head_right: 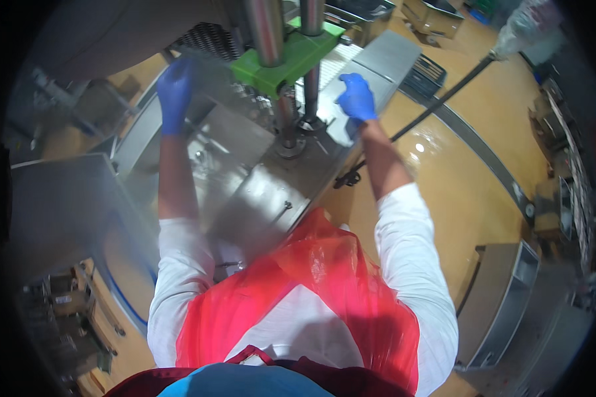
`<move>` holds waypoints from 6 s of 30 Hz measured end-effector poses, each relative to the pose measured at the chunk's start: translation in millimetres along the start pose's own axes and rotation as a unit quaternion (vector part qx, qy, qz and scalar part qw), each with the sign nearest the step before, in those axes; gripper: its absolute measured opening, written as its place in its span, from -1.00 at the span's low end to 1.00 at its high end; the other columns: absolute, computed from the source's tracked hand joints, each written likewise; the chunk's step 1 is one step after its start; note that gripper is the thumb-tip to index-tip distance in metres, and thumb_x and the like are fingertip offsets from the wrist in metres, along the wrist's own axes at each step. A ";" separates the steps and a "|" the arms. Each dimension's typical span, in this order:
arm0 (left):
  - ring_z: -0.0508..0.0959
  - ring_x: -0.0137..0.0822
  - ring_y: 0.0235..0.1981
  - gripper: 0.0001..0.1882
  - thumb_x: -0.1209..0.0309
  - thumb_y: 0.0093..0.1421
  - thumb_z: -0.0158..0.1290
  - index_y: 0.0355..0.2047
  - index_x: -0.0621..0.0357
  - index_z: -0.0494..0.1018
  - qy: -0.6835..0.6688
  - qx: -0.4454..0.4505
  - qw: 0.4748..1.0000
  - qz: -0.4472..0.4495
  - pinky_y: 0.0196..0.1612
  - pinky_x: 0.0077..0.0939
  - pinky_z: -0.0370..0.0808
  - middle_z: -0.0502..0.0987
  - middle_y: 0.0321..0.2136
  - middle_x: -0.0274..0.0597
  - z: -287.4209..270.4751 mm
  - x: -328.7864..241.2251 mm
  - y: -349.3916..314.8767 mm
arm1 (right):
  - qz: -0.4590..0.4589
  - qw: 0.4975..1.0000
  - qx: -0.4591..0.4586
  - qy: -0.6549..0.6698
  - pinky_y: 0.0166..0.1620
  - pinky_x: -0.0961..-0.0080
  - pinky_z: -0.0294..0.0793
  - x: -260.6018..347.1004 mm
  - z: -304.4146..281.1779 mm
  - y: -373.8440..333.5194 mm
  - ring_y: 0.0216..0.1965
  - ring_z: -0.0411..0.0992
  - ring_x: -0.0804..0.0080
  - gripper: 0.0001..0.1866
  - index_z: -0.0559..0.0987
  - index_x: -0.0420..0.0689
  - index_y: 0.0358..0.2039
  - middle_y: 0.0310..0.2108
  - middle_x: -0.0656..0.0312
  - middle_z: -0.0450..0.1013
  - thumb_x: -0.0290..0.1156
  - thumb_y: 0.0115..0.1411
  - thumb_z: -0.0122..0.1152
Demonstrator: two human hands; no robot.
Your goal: The person walks to a machine and repeatedly inserts metal rods into vertical slots, then removes them and repeats the process. The person handles the rods one at a time and places them back on the machine surface between cycles.
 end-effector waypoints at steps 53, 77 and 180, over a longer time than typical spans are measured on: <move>0.61 0.20 -0.15 -0.64 0.18 0.32 -0.03 -0.13 0.20 0.57 0.303 0.126 0.933 0.145 -0.05 0.04 0.51 0.61 -0.21 0.23 35.5 -0.5 73.6 | 0.477 0.436 0.218 0.731 -0.31 0.07 0.70 314.7 179.8 -32.6 -0.41 0.52 0.13 -0.64 0.32 -0.09 0.04 -0.24 0.12 0.34 -0.16 0.39 0.10; 0.62 0.15 -0.27 -0.71 0.32 0.31 -0.10 -0.21 0.21 0.57 0.353 0.153 0.891 0.240 -0.14 0.04 0.51 0.62 -0.30 0.17 45.5 11.5 83.3 | 0.466 0.312 0.091 0.823 -0.59 0.49 0.31 313.5 210.3 5.1 -0.66 0.32 0.48 -0.78 0.39 -0.11 -0.52 -0.66 0.27 0.30 -0.46 0.28 0.14; 0.65 -0.30 -0.30 -0.41 0.15 0.00 0.42 -0.09 0.33 0.53 0.030 0.194 0.970 -0.145 -0.11 -0.38 0.56 0.67 -0.33 -0.14 37.7 26.3 -101.2 | -0.106 0.967 0.177 0.147 -0.03 0.18 0.49 172.7 -29.3 -178.4 -0.11 0.50 0.04 -0.60 0.65 -0.03 -0.14 -0.14 0.09 0.53 -0.17 -0.01 0.43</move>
Point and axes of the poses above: each hand's wrist, its own y-axis towards the middle knuckle, its own z-axis out of the palm, x = y × z, the point moved 5 cm from there along y, towards the middle knuckle
